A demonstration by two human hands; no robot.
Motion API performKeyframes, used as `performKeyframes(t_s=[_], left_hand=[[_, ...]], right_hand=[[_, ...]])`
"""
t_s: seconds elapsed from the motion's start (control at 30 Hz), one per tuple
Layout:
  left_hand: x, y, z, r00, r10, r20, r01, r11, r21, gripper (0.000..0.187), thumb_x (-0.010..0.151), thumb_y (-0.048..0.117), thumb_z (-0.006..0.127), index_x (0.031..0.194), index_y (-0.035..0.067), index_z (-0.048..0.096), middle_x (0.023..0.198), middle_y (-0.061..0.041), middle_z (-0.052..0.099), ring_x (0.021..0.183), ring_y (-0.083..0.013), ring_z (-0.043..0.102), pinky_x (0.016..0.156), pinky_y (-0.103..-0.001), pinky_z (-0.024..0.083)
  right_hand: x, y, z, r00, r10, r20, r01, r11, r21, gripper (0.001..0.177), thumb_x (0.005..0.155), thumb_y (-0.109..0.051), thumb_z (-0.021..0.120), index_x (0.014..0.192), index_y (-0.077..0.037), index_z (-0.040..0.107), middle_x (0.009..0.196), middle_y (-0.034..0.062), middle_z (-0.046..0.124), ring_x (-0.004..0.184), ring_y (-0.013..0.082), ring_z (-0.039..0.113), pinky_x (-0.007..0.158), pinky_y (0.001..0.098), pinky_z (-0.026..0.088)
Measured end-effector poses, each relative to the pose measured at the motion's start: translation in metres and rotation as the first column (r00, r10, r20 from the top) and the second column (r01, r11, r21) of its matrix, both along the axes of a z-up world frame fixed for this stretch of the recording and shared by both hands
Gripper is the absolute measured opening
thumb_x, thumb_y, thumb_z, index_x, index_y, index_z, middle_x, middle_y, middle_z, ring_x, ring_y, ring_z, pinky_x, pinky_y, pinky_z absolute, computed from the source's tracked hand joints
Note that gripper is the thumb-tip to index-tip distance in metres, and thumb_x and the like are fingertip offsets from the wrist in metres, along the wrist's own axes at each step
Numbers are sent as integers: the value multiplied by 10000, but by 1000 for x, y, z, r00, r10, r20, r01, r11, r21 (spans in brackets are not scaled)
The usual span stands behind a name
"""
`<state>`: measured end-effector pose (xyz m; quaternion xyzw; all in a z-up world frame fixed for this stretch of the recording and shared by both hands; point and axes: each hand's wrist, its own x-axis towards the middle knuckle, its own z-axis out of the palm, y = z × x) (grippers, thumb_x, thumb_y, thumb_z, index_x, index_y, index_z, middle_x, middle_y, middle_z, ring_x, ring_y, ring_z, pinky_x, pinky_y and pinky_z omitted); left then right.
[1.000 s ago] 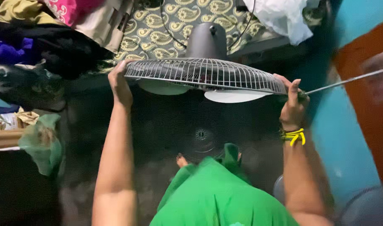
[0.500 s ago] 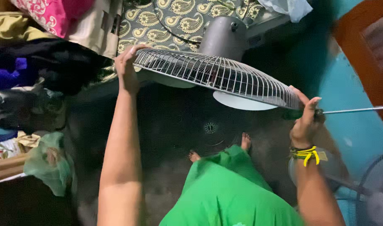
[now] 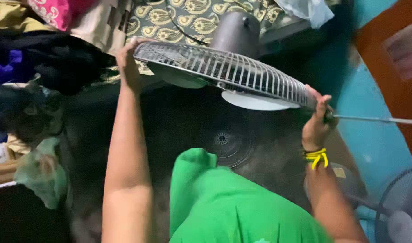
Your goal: The person uses a screwdriver to loosen and remove screws from the front grill of a table fan. They then detach the grill from the fan body.
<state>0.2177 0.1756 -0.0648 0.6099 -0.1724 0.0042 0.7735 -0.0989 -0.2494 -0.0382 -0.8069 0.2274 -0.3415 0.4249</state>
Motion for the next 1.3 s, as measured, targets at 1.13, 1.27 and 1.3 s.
performKeyframes(t_s=[1.13, 1.27, 1.3], left_hand=[[222, -119, 1, 757, -652, -48, 652, 748, 124, 532, 1006, 487, 547, 1022, 12, 787, 1010, -98, 764, 937, -216, 674, 867, -346, 497], [252, -109, -19, 797, -584, -157, 603, 787, 135, 606, 1020, 574, 501, 987, 51, 804, 974, -113, 788, 912, -233, 714, 947, -365, 518], [260, -104, -23, 803, -571, -171, 593, 796, 122, 618, 1020, 586, 494, 992, 52, 803, 987, -117, 785, 933, -236, 716, 966, -376, 511]], right_hand=[[27, 283, 1, 392, -920, -3, 902, 384, 195, 509, 1154, -403, 623, 1087, 90, 728, 1023, 200, 742, 830, 243, 671, 705, 354, 492], [75, 279, 5, 583, -762, 283, 735, 643, 216, 473, 1156, -370, 566, 1123, 59, 762, 1106, 144, 770, 948, 192, 740, 873, 306, 573], [88, 273, 8, 607, -733, 306, 707, 674, 213, 474, 1161, -360, 549, 1117, 61, 762, 1109, 141, 773, 957, 190, 745, 899, 304, 573]])
